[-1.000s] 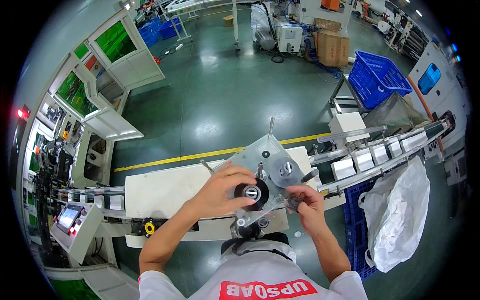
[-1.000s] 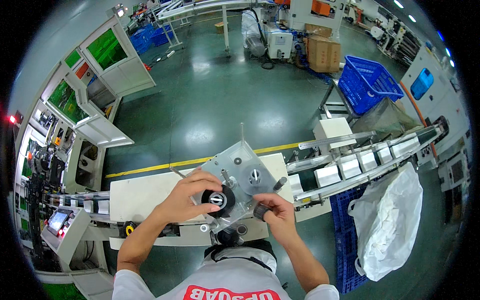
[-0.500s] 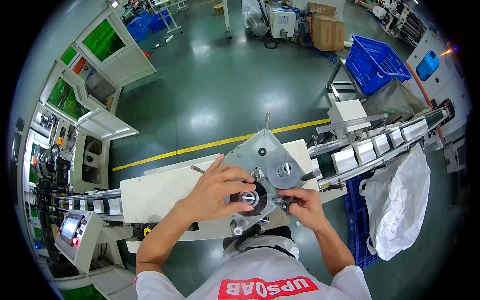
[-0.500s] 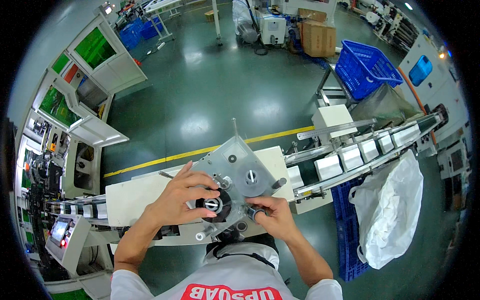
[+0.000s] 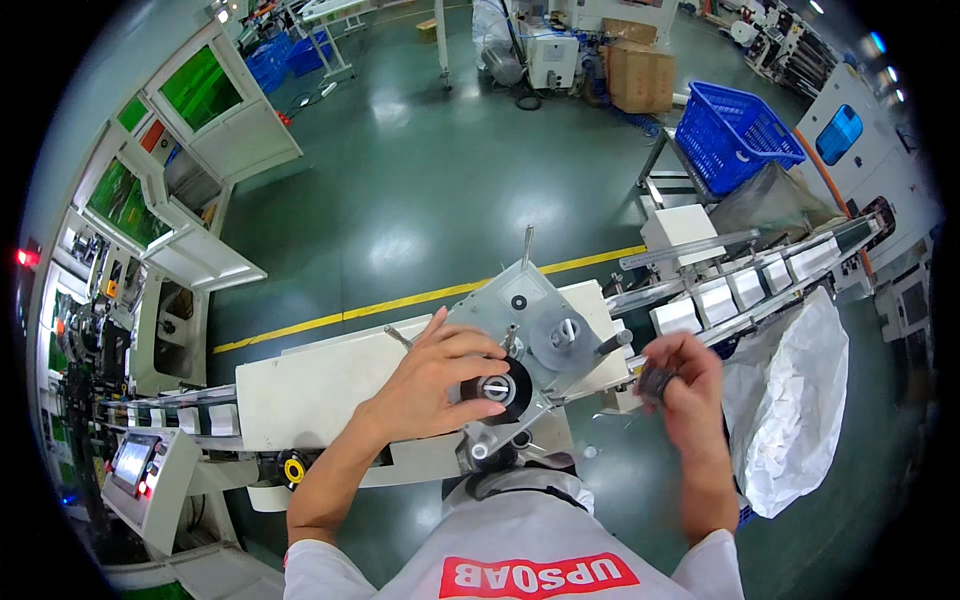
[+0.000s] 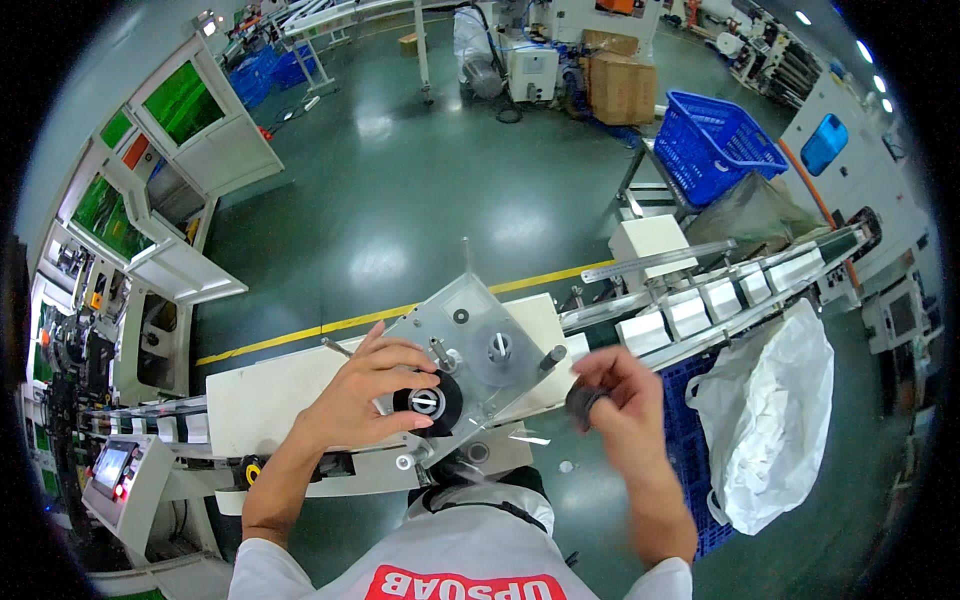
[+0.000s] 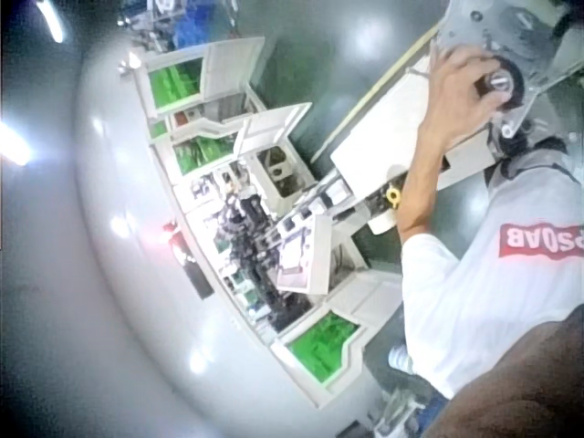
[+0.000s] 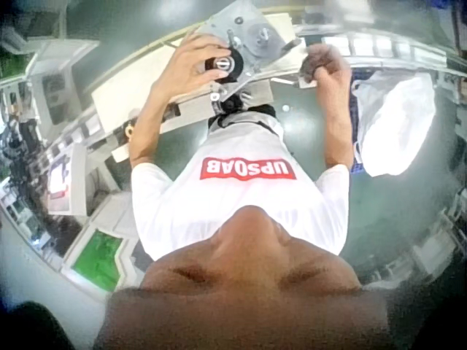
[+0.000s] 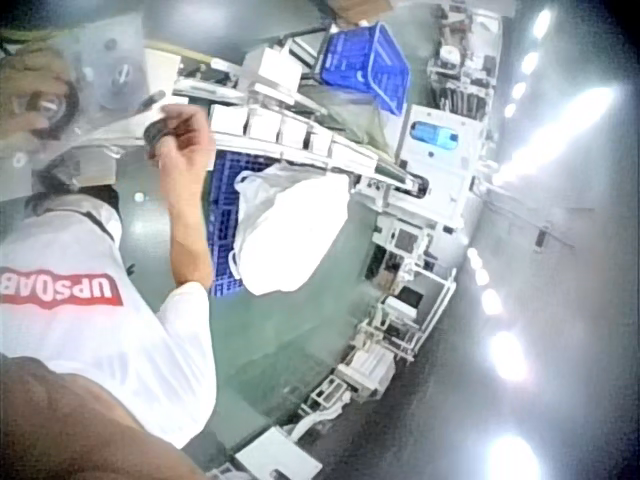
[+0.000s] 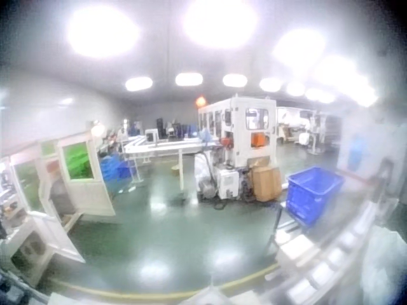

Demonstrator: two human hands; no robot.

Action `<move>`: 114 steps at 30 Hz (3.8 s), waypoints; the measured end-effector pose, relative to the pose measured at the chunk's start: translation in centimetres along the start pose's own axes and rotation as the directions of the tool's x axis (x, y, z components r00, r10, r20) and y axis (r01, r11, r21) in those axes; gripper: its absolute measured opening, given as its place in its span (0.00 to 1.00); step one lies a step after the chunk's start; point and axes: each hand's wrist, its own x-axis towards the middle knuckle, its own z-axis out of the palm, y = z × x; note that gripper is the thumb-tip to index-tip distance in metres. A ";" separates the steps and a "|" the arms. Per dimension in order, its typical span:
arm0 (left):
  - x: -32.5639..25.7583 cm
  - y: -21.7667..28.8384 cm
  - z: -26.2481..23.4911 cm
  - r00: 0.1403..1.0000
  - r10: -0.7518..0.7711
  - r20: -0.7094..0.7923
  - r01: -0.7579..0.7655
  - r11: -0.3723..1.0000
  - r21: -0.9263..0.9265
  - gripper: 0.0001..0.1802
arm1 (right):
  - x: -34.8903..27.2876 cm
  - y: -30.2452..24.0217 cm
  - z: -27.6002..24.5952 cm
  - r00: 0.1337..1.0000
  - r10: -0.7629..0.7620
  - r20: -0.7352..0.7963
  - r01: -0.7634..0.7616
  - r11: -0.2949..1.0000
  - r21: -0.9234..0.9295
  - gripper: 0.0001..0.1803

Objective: The person removes a black tape roll from a plastic bag, places it on a machine, and then loads additional tape rolls onto the machine's spindles. They adjust the tape and secure it in place, ensuring the rolls are properly positioned for operation.

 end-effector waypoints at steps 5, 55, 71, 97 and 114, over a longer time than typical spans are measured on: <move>-0.6 0.8 -0.2 0.998 -0.021 -0.056 0.017 0.998 -0.068 0.23 | 1.8 -5.8 0.9 0.994 -0.099 0.042 0.100 0.995 -0.011 0.12; -4.4 0.3 9.2 0.911 0.093 -0.402 -0.050 0.992 0.114 0.51 | -14.6 1.7 -8.0 0.533 -0.544 -0.648 0.350 0.839 -0.417 0.16; -2.4 2.3 2.2 0.985 -0.116 -0.124 0.092 0.979 -0.181 0.36 | -18.9 4.0 -7.0 0.623 -0.595 -0.508 0.468 0.803 -0.368 0.23; 1.2 2.8 1.2 1.000 0.006 0.028 -0.009 0.994 0.113 0.14 | -23.5 4.4 -4.3 0.393 -0.572 -0.720 0.387 0.813 -0.435 0.31; 0.9 2.0 1.4 0.998 -0.007 -0.065 0.005 0.999 -0.033 0.16 | -26.1 2.0 -2.1 0.484 -0.613 -0.625 0.360 0.790 -0.496 0.33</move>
